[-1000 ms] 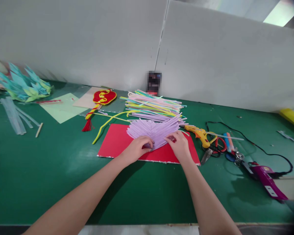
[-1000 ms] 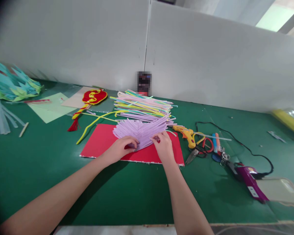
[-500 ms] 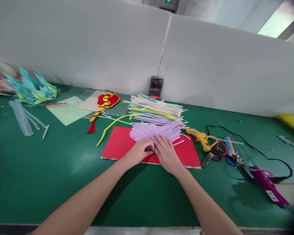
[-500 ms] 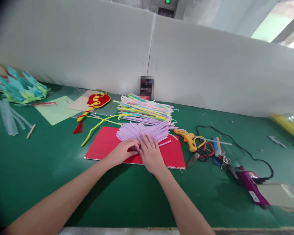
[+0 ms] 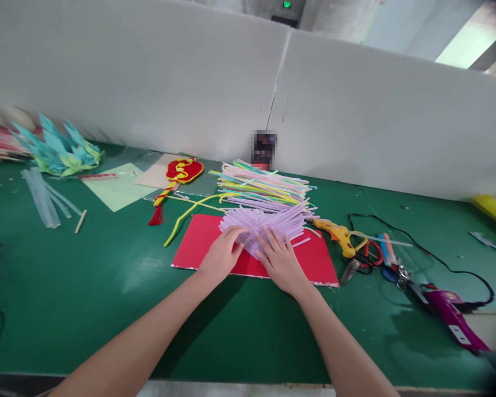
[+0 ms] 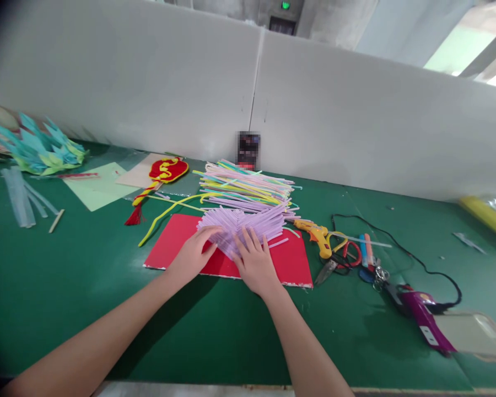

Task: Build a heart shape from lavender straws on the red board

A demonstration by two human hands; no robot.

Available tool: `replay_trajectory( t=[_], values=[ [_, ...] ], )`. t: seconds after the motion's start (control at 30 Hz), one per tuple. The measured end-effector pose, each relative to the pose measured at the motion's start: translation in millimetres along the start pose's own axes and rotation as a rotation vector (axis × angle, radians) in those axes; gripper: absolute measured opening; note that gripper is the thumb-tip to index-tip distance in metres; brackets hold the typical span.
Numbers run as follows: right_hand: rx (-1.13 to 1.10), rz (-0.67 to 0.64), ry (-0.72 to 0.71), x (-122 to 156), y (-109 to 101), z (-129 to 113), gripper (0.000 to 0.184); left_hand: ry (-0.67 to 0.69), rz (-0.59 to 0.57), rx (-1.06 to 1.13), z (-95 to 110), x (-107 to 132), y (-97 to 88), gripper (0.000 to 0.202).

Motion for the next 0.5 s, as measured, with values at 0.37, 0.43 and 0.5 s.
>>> replay_trajectory(
  t=[0.37, 0.43, 0.5],
  values=[
    [0.009, 0.023, -0.016, 1, -1, -2, 0.049, 0.094, -0.320, -0.550, 9, 40, 0.5, 0.050],
    [0.000, 0.022, -0.013, 1, -1, -2, 0.049, 0.114, -0.299, -0.555, -3, 34, -5.0, 0.043],
    [-0.006, 0.019, -0.009, 1, -1, -2, 0.049, 0.150, -0.278, -0.555, -17, 27, -11.2, 0.038]
  ],
)
Point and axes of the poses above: each hand's wrist, its own x-axis away from the middle knuckle, its own y-axis out of the palm, z = x × y, the point moved 5 cm from there along -x, towards the middle knuckle, and after that the axes turned 12 degrees about y, right-handed, at the moved point
